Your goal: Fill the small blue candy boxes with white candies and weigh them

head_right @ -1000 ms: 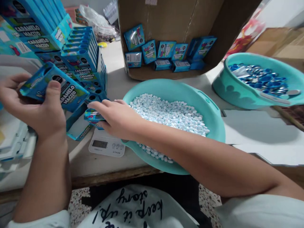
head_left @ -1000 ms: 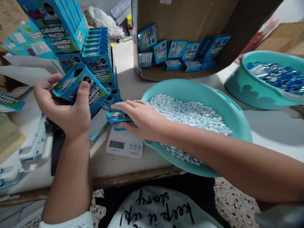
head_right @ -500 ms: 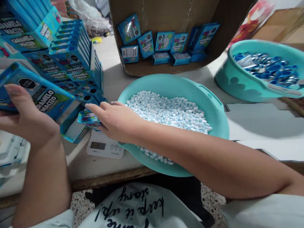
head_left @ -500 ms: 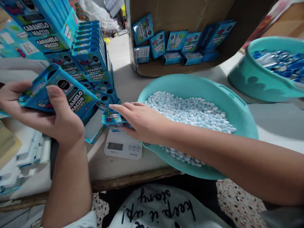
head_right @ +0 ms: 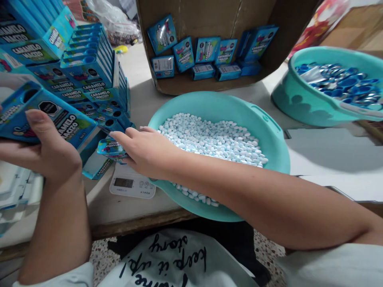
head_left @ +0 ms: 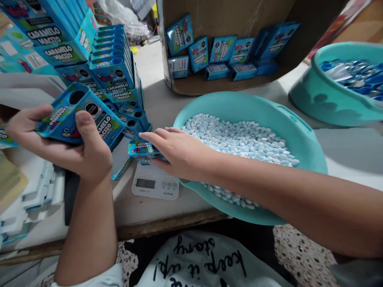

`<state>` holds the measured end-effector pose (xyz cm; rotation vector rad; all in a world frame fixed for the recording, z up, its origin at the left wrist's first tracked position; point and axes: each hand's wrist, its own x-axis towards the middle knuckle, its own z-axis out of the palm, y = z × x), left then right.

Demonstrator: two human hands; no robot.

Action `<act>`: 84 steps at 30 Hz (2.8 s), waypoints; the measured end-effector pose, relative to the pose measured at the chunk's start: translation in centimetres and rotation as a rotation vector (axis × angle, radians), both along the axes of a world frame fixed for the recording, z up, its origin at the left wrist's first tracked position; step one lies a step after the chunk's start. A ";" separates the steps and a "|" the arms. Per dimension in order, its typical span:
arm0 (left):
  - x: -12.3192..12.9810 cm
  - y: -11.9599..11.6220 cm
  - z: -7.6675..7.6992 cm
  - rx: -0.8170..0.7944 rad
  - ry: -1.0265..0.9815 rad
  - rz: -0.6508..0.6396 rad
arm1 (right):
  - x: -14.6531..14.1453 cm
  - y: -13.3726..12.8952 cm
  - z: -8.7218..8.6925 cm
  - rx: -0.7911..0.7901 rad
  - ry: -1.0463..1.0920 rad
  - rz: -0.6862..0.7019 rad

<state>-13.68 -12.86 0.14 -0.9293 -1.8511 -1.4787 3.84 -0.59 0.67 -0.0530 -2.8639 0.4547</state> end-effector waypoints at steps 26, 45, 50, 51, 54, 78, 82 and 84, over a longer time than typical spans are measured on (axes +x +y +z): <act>-3.3 0.7 -1.2 0.230 0.232 -0.054 | 0.5 -0.4 0.7 0.071 0.085 -0.039; 0.3 1.1 0.2 0.306 -0.086 -0.155 | 0.8 0.0 0.2 0.140 0.190 0.032; -0.3 1.9 -0.4 0.336 -0.240 -0.254 | -0.2 0.9 -1.2 0.220 0.343 0.063; -0.3 2.0 -0.3 0.340 -0.272 -0.284 | -0.5 1.0 -1.5 0.219 0.355 0.066; 0.2 1.9 0.0 0.341 -0.370 -0.378 | -0.8 1.2 -2.2 0.181 0.372 0.053; -2.1 0.9 0.2 0.345 0.051 -0.171 | 0.6 -0.4 0.9 0.087 0.083 0.001; -2.4 0.9 0.0 0.330 0.143 -0.192 | 0.7 -0.4 0.7 0.063 0.087 0.002; -2.5 0.8 0.0 0.321 0.198 -0.211 | 0.7 -0.4 0.7 0.063 0.081 -0.003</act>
